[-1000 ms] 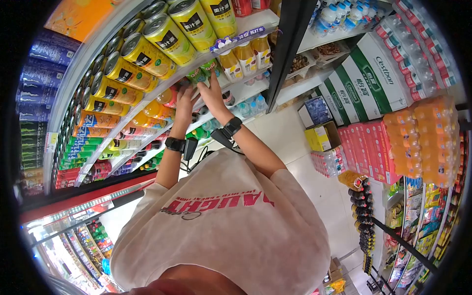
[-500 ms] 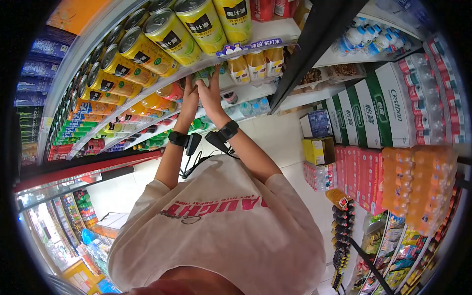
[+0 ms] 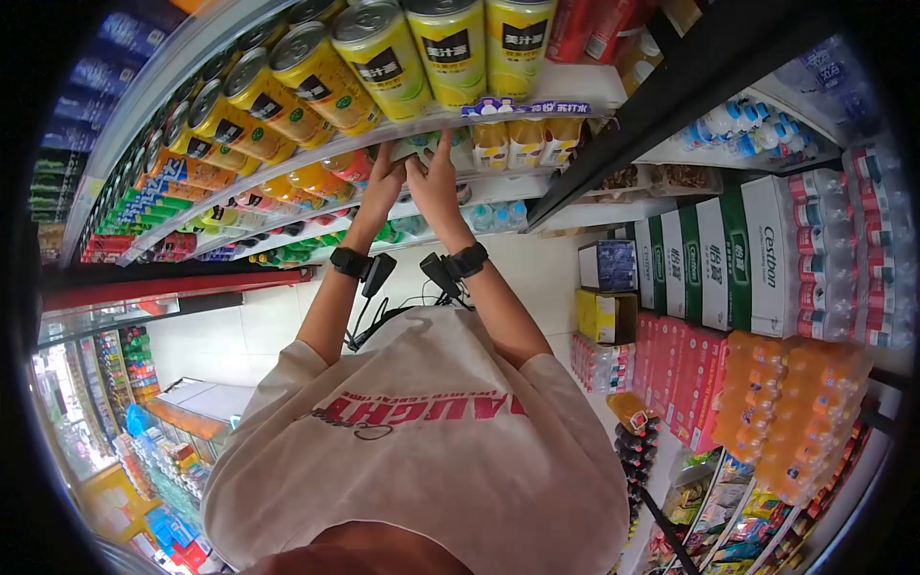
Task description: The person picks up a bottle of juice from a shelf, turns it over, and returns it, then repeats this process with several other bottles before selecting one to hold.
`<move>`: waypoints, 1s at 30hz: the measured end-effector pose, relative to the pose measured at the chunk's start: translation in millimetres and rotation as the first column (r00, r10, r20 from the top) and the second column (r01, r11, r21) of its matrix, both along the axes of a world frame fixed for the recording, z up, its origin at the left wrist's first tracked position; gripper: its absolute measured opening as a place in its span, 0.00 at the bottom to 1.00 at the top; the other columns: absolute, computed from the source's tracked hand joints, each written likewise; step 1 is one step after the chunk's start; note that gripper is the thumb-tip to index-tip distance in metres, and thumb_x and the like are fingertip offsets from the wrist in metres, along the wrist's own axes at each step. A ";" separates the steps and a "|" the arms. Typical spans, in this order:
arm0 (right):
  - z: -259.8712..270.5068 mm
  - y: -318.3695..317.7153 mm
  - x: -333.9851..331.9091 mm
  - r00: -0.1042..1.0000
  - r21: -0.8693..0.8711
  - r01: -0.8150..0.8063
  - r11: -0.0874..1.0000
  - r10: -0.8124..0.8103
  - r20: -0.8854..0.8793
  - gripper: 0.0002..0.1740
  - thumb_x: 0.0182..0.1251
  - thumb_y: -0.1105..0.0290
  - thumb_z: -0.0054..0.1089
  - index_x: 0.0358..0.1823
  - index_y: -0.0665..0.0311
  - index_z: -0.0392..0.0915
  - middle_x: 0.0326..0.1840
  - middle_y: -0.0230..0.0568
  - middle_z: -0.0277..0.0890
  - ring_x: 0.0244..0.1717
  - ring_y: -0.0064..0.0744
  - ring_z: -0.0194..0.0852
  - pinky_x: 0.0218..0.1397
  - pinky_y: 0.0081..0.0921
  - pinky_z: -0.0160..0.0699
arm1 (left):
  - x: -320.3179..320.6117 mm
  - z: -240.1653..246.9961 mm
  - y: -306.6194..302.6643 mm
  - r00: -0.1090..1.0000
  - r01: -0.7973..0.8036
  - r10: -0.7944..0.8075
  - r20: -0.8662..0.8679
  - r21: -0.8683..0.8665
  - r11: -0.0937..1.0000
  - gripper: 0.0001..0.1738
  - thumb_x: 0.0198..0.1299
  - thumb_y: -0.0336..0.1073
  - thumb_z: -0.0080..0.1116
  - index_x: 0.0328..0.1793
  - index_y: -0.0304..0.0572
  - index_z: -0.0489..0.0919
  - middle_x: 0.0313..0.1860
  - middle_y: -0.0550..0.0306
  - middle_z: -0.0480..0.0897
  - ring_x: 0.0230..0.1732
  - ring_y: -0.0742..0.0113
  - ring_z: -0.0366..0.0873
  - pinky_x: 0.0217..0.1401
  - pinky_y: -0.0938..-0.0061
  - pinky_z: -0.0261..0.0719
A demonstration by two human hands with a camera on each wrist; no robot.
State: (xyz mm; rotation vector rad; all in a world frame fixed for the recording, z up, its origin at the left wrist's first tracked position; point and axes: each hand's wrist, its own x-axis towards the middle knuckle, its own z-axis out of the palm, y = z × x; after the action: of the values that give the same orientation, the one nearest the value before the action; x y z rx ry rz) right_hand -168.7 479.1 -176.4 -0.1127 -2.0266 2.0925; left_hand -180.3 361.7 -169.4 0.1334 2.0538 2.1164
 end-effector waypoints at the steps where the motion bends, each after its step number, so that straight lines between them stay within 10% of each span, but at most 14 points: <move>1: -2.1 -1.9 1.1 1.000 0.012 -0.002 1.000 0.002 -0.005 0.51 0.70 0.74 0.58 0.85 0.71 0.34 0.72 0.72 0.69 0.68 0.63 0.77 0.61 0.40 0.87 | 1.5 1.5 -0.7 1.000 0.012 -0.012 0.002 -0.010 1.000 0.42 0.69 0.23 0.46 0.89 0.38 0.48 0.77 0.32 0.70 0.69 0.51 0.78 0.69 0.63 0.77; 9: 3.4 -9.6 -0.4 1.000 0.038 -0.013 0.999 0.014 -0.028 0.52 0.72 0.70 0.60 0.86 0.71 0.32 0.77 0.67 0.64 0.73 0.54 0.72 0.67 0.40 0.80 | 4.3 -52.9 -31.4 0.987 0.129 -0.149 -0.065 -0.251 0.960 0.37 0.76 0.32 0.51 0.88 0.38 0.52 0.67 0.43 0.79 0.63 0.60 0.81 0.67 0.67 0.78; 16: -7.0 -18.6 -14.3 0.999 0.054 0.042 0.998 -0.042 -0.003 0.40 0.71 0.68 0.64 0.78 0.73 0.53 0.71 0.59 0.71 0.68 0.48 0.74 0.68 0.42 0.78 | 102.5 69.1 -146.2 0.774 0.622 -0.632 0.036 -0.231 0.748 0.31 0.81 0.47 0.51 0.81 0.36 0.67 0.70 0.45 0.80 0.70 0.58 0.77 0.74 0.64 0.74; 23: -29.1 0.1 -59.2 0.996 -0.128 0.055 0.990 -0.046 0.073 0.29 0.67 0.72 0.67 0.66 0.77 0.69 0.65 0.48 0.74 0.60 0.39 0.77 0.64 0.39 0.82 | 204.4 110.4 -280.4 0.996 0.065 -0.076 -0.045 -0.213 0.975 0.33 0.81 0.54 0.48 0.78 0.35 0.71 0.68 0.45 0.82 0.67 0.59 0.79 0.71 0.64 0.77; 30: -13.6 -22.6 -11.5 0.985 -0.035 0.122 0.992 -0.116 0.129 0.33 0.79 0.61 0.54 0.70 0.87 0.62 0.74 0.64 0.66 0.73 0.51 0.70 0.79 0.41 0.71 | 298.3 97.7 -393.5 0.946 -0.324 0.323 -0.035 -0.151 0.934 0.34 0.81 0.57 0.49 0.78 0.36 0.72 0.66 0.48 0.83 0.66 0.61 0.80 0.69 0.65 0.77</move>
State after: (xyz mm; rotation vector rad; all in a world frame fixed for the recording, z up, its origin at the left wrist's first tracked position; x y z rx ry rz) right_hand -180.2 456.5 -190.0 -0.3741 -1.9907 2.1041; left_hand 118.1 -31.8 -71.7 -0.2346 2.3747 2.1172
